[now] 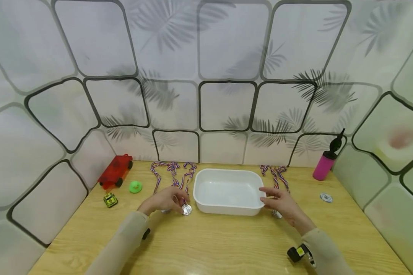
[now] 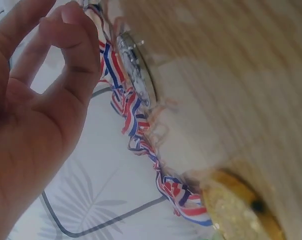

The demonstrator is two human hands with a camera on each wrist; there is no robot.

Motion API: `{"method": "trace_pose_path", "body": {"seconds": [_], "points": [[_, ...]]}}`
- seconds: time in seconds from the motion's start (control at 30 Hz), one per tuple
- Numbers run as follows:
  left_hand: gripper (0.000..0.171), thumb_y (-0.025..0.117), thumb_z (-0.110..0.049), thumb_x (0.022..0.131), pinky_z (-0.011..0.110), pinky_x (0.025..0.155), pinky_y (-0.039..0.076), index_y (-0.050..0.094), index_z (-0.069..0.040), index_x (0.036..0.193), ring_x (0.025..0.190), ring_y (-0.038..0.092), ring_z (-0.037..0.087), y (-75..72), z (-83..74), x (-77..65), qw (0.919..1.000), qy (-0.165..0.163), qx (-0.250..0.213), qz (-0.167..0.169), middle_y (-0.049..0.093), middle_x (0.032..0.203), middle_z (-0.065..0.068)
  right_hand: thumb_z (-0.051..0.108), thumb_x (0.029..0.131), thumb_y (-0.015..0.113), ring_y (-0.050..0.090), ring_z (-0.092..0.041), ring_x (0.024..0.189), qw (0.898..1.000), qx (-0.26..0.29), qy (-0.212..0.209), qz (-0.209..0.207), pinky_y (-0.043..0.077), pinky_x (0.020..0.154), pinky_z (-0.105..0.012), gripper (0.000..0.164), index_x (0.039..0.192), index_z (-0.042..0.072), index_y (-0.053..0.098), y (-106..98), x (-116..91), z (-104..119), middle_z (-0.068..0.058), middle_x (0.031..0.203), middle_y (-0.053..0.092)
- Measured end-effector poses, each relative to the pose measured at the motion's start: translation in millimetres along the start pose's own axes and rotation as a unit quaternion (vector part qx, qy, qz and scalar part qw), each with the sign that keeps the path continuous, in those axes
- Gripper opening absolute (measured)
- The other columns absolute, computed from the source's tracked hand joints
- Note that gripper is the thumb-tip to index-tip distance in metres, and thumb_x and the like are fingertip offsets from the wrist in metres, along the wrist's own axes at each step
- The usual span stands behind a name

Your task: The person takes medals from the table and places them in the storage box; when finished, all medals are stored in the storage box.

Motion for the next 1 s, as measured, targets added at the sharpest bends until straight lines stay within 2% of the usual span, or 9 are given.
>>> {"method": "trace_pose_path", "body": {"seconds": [0.1,0.23,0.47,0.63,0.83,1.0], "points": [[0.033,0.080,0.000,0.075,0.020,0.065,0.047,0.070,0.000,0.107,0.076,0.055,0.012,2.4,-2.3,1.2,0.9996,0.015,0.019,0.011,0.065,0.086,0.016,0.014,0.093,0.067,0.060,-0.014,0.095,1.000,0.002,-0.002,0.004,0.057,0.087,-0.029,0.055,0.141,-0.005,0.047,-0.4,0.1,0.1,-0.019,0.122,0.052],[0.034,0.080,0.001,0.074,0.020,0.063,0.046,0.070,0.001,0.107,0.075,0.054,0.012,4.7,-3.9,2.0,0.9995,0.009,0.026,0.018,0.065,0.084,0.015,0.013,0.094,0.067,0.060,-0.014,0.097,1.000,0.009,-0.002,0.011,0.057,0.090,-0.032,0.056,0.141,-0.005,0.046,-0.7,0.3,0.6,-0.022,0.125,0.049],[0.029,0.080,0.000,0.074,0.019,0.061,0.045,0.073,-0.003,0.102,0.072,0.052,0.009,9.9,-3.4,5.2,0.9990,-0.012,0.041,0.013,0.064,0.081,0.011,0.011,0.094,0.065,0.060,-0.014,0.098,1.000,0.018,-0.005,0.018,0.056,0.092,-0.036,0.055,0.142,-0.006,0.044,-1.0,0.0,1.2,-0.022,0.125,0.047],[0.028,0.080,0.004,0.071,0.020,0.059,0.044,0.073,-0.005,0.097,0.070,0.051,0.011,13.8,-5.4,6.3,0.9987,-0.022,0.046,-0.003,0.062,0.078,0.010,0.010,0.094,0.065,0.060,-0.013,0.097,1.000,0.021,-0.012,0.015,0.057,0.090,-0.033,0.055,0.142,-0.007,0.044,-2.0,0.0,0.5,-0.021,0.123,0.047],[0.025,0.078,0.008,0.072,0.020,0.063,0.046,0.073,-0.004,0.093,0.071,0.053,0.010,16.6,-11.1,4.6,0.9986,-0.008,0.052,-0.009,0.065,0.079,0.007,0.010,0.093,0.066,0.060,-0.013,0.096,1.000,0.020,-0.015,0.014,0.057,0.089,-0.033,0.055,0.141,-0.008,0.045,-1.5,-0.2,0.1,-0.022,0.124,0.048],[0.022,0.071,0.009,0.077,0.021,0.065,0.047,0.075,-0.002,0.095,0.075,0.054,0.011,15.8,-11.4,3.7,0.9995,-0.006,0.022,-0.021,0.067,0.085,0.007,0.010,0.094,0.065,0.061,-0.013,0.096,1.000,0.019,-0.015,0.014,0.057,0.090,-0.035,0.055,0.141,-0.008,0.045,-1.7,-0.3,0.3,-0.022,0.124,0.049]]}}
Point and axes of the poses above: each hand's wrist, its own x-axis towards the middle knuckle, its own y-axis out of the palm, z = x × y, the point moved 3 cm from there along x, towards the middle knuckle
